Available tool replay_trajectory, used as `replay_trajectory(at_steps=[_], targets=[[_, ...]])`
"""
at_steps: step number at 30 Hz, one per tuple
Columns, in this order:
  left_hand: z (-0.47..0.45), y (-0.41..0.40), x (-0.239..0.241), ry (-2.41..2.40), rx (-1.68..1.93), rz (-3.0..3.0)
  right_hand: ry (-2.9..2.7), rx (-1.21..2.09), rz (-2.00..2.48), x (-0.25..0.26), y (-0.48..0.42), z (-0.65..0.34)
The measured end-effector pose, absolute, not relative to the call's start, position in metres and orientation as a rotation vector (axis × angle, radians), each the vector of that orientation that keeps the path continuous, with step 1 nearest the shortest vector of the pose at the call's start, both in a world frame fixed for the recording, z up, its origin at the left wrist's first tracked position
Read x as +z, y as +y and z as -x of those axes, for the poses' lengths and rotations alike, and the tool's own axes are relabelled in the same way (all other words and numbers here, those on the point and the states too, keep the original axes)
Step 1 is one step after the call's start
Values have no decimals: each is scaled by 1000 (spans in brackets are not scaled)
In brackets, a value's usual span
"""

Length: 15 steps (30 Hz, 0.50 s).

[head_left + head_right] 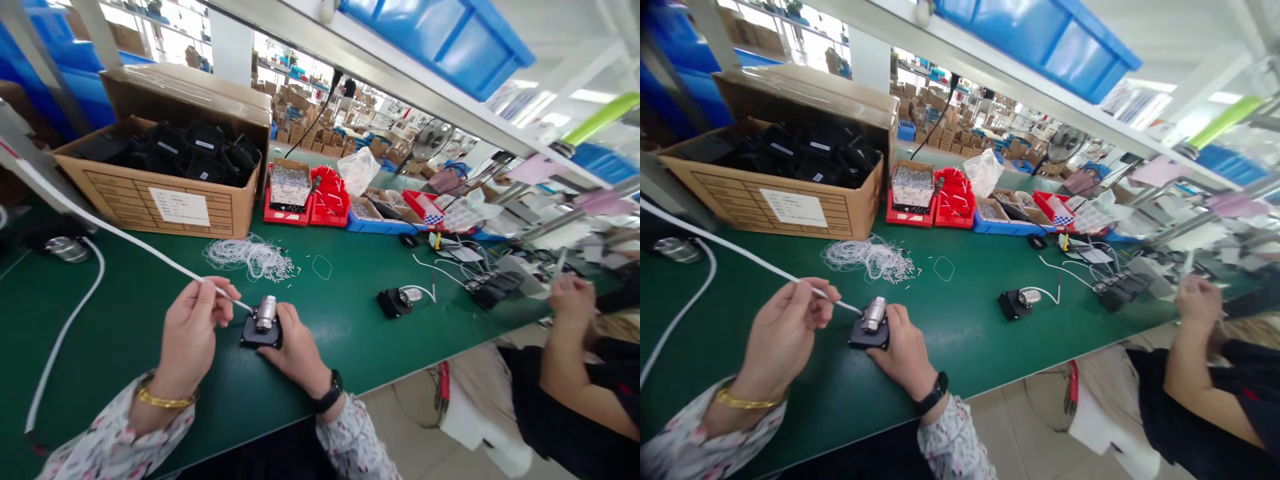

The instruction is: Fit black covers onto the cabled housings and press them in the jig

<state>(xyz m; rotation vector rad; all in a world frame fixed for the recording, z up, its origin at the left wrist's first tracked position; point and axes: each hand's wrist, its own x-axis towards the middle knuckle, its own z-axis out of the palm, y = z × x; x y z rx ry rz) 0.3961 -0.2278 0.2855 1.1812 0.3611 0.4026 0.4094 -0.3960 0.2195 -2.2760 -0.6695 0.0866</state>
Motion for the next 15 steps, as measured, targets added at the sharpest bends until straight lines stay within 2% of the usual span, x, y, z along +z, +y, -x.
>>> replay_trajectory(at_steps=[4, 9, 15], targets=[[-411, -233, 311, 261, 315, -1256, -524, -138, 2381, 214, -406, -381], [-452, -271, 330, -9, 29, -1413, -258, -497, 2593, 197, -455, -369], [-444, -285, 298, -252, -34, -1691, 170, -729, 2715, 200, -528, -427]])
